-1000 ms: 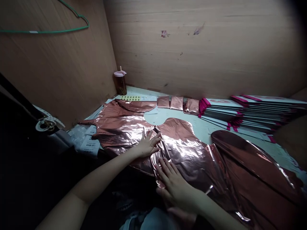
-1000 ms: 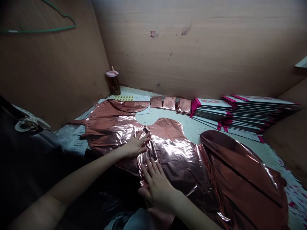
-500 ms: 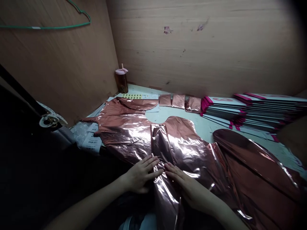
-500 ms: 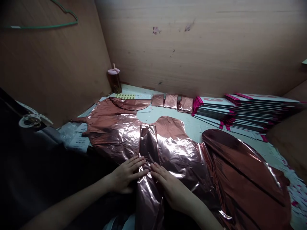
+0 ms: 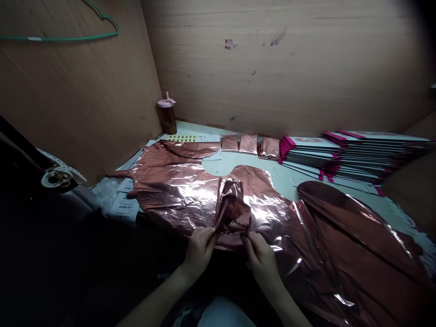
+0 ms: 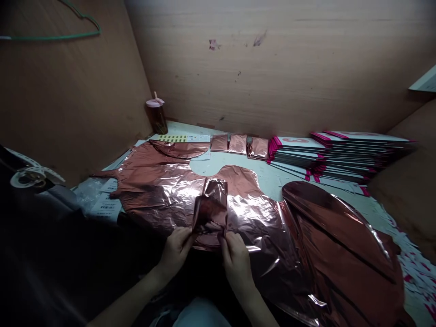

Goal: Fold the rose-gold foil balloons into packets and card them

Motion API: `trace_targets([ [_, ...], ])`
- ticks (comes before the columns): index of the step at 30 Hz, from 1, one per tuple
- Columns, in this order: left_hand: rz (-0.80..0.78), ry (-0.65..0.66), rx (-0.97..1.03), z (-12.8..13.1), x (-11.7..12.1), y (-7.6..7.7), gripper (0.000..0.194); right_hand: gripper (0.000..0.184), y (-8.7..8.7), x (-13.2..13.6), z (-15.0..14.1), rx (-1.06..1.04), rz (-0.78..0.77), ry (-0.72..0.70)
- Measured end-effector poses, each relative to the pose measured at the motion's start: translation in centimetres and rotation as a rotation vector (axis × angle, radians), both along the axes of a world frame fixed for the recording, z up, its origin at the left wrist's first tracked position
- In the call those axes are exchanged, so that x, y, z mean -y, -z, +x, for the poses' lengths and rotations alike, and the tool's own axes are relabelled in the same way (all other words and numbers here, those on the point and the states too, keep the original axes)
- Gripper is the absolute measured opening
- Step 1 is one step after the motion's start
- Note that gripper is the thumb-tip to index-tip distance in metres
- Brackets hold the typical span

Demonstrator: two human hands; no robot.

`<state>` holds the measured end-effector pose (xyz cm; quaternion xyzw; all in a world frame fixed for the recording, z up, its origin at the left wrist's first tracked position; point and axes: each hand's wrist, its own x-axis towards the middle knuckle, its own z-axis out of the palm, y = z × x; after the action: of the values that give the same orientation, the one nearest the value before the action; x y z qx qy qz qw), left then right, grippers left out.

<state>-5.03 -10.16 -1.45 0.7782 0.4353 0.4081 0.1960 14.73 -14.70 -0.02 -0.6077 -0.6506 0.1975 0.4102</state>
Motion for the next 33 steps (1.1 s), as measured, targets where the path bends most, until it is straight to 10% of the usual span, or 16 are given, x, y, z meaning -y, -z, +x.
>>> trace_targets([
  [7,-0.153,-0.273,-0.339,3.4,-1.9,-1.3,0.047,0.032,1.3,-2.8,-2.5,0.339,-0.111,0.302],
  [17,-0.373,0.117,-0.422,0.9,-2.7,-4.4,0.039,0.077,0.6,-0.9,1.4,0.749,0.028,-0.244],
  [22,-0.036,0.506,-0.560,-2.2,-0.3,-4.1,0.109,0.130,0.1,3.0,2.8,0.666,-0.022,-0.387],
  [28,0.328,0.652,-0.561,-1.1,-3.4,-1.2,0.045,0.079,1.2,3.2,3.0,0.568,0.091,-0.328],
  [33,0.063,0.504,-0.282,-0.1,-3.0,-1.8,0.025,0.039,1.5,2.5,3.0,0.210,0.180,-0.182],
])
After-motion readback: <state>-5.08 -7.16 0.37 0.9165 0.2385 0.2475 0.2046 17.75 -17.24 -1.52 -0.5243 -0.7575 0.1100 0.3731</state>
